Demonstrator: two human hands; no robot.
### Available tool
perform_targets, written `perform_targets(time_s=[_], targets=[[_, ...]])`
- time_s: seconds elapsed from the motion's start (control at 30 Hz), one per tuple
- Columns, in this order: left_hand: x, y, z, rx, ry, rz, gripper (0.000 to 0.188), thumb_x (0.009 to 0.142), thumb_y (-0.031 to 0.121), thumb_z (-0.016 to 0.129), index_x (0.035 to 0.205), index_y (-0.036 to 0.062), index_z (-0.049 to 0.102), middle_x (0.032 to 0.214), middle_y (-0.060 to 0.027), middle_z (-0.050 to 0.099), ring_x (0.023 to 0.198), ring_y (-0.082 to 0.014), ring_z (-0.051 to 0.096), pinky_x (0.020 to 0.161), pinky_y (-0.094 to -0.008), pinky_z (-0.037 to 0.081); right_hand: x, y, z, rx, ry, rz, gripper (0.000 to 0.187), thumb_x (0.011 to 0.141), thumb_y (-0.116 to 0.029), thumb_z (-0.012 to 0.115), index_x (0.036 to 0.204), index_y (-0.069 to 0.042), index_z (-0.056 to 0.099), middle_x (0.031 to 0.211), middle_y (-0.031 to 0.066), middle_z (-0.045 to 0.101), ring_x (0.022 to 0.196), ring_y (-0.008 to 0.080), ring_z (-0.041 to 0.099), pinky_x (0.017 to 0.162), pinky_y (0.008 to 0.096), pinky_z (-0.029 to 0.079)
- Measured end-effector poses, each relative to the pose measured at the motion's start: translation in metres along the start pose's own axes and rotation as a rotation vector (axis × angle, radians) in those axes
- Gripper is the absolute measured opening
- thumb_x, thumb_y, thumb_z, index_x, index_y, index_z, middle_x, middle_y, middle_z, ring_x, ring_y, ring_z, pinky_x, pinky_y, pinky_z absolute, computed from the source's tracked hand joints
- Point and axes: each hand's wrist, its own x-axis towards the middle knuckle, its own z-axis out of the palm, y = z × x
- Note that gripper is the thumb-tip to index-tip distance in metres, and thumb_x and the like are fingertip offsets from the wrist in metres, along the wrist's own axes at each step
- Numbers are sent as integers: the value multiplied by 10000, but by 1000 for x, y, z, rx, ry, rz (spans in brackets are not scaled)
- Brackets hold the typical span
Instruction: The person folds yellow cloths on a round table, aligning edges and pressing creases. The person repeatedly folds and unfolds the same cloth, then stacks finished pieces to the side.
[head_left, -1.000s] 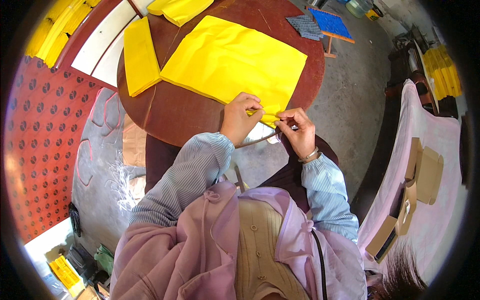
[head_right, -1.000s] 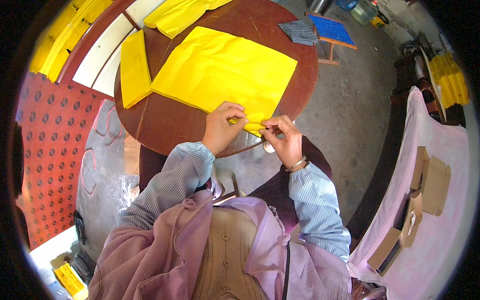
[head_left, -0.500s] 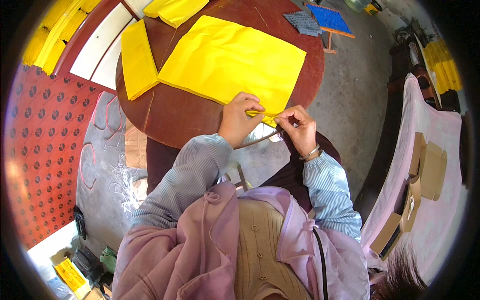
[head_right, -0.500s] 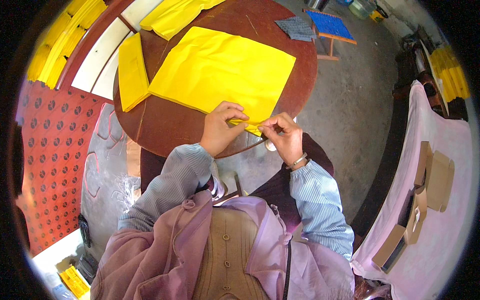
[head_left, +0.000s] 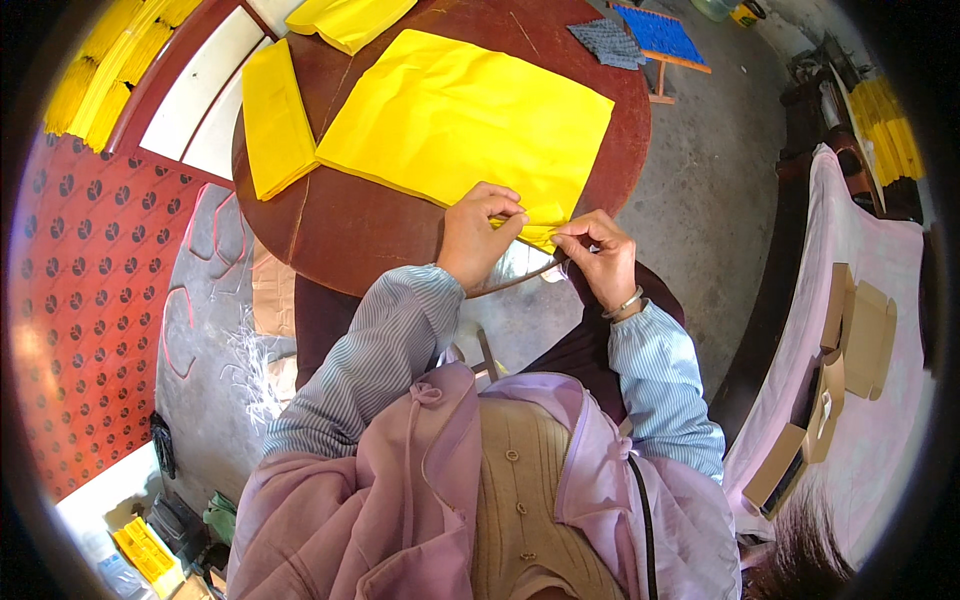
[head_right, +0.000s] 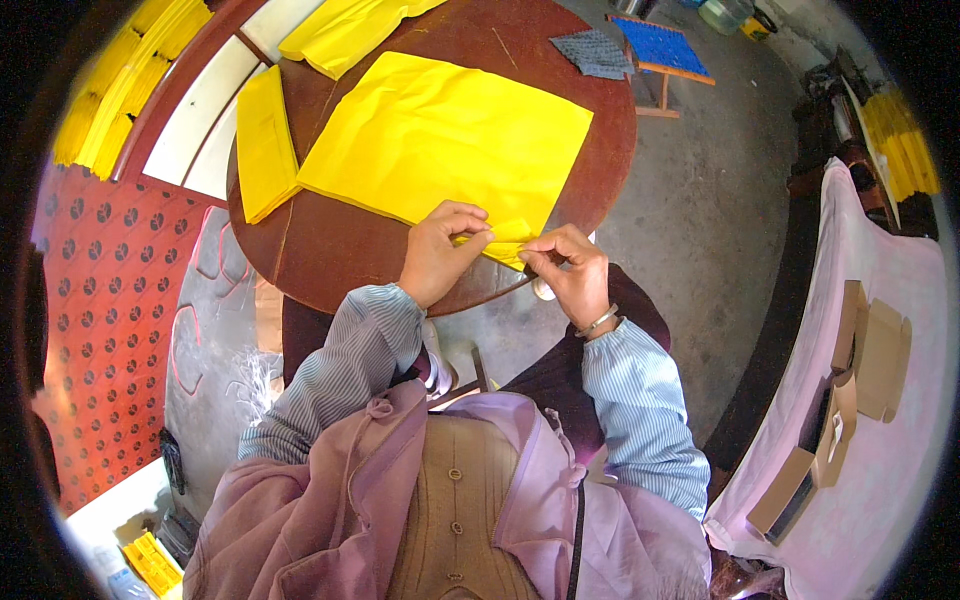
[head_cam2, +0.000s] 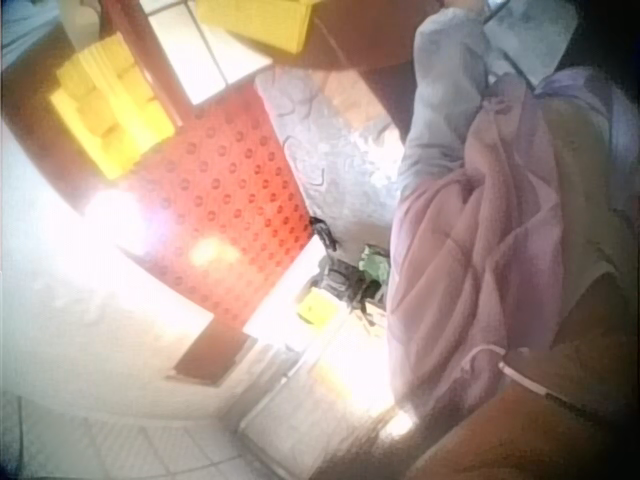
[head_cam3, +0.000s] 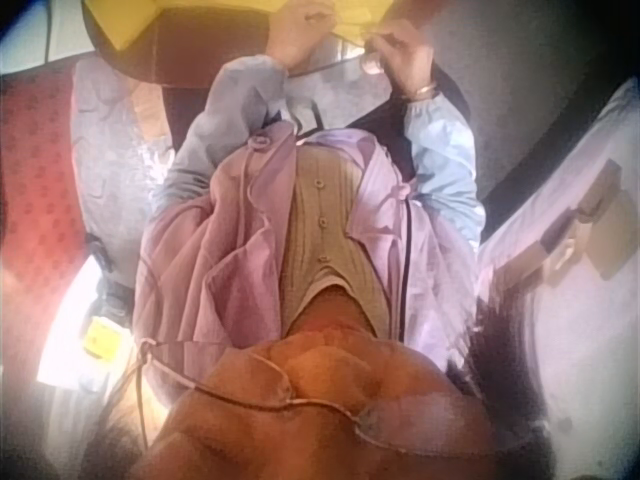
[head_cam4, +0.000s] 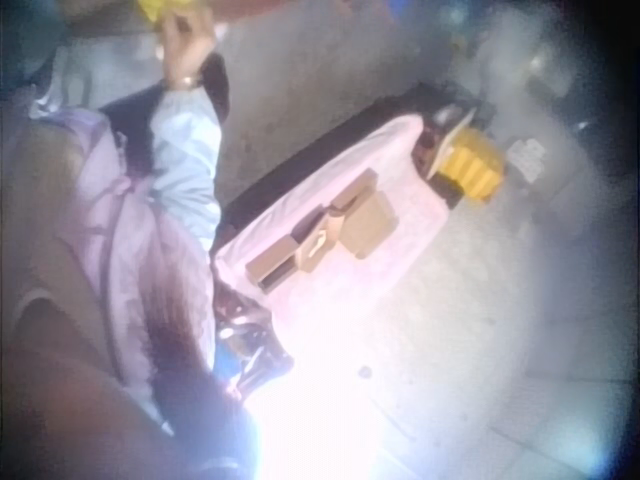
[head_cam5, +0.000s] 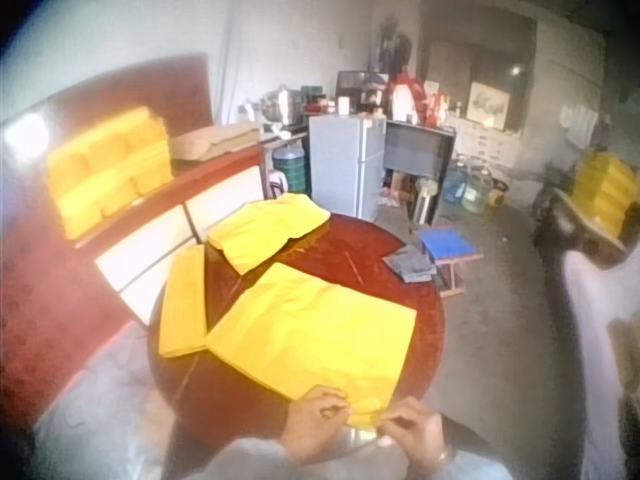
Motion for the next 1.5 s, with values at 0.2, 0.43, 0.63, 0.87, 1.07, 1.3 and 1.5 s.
perform_targets(time_s=[0.2,0.43,0.63,0.87,1.07,1.3,1.5], targets=[[-1,-3,0,22,0,105,147,849,82,820,972,8,792,1155,-123,728,1032,-260,736,919,-330,586,-1,3,1,25,-13,41,119,877,-8,856,963,1,774,923,28,693,812,107,653,721,256,535],[-7,0,10,96,93,150,146,835,48,825,959,1,762,1115,-106,720,1001,-261,729,882,-341,585,-1,1,3,31,24,39,165,879,-33,864,1016,-18,774,892,18,681,767,99,661,692,253,551],[-3,0,8,17,74,34,139,865,70,831,958,-14,771,1124,-114,739,1000,-236,736,891,-326,586,-2,-2,-1,-11,-2,-63,145,868,5,857,990,-15,782,931,31,707,822,128,663,728,282,546],[0,1,1,3,-7,-13,155,873,84,822,992,-10,791,1169,-134,726,1051,-238,727,940,-319,573,0,3,-1,-27,7,-49,123,869,-29,862,978,-19,807,909,52,729,776,129,691,696,273,574],[-4,-1,-3,90,-37,180,183,812,67,836,982,13,794,1159,-129,712,1067,-257,716,952,-329,568,0,5,1,10,21,-5,115,872,-39,868,962,-18,801,886,34,712,755,114,674,679,260,552],[-5,1,11,33,91,71,114,869,80,815,932,-4,771,1136,-125,721,977,-265,735,868,-339,592,-3,3,5,124,34,120,116,875,8,851,953,-3,767,907,15,688,831,102,658,722,266,538],[-3,2,4,-9,38,14,115,893,90,803,940,-12,779,1141,-117,730,985,-240,741,891,-328,592,-1,1,0,-19,1,-80,127,871,-23,861,981,-14,798,902,37,715,794,119,683,688,267,555]])
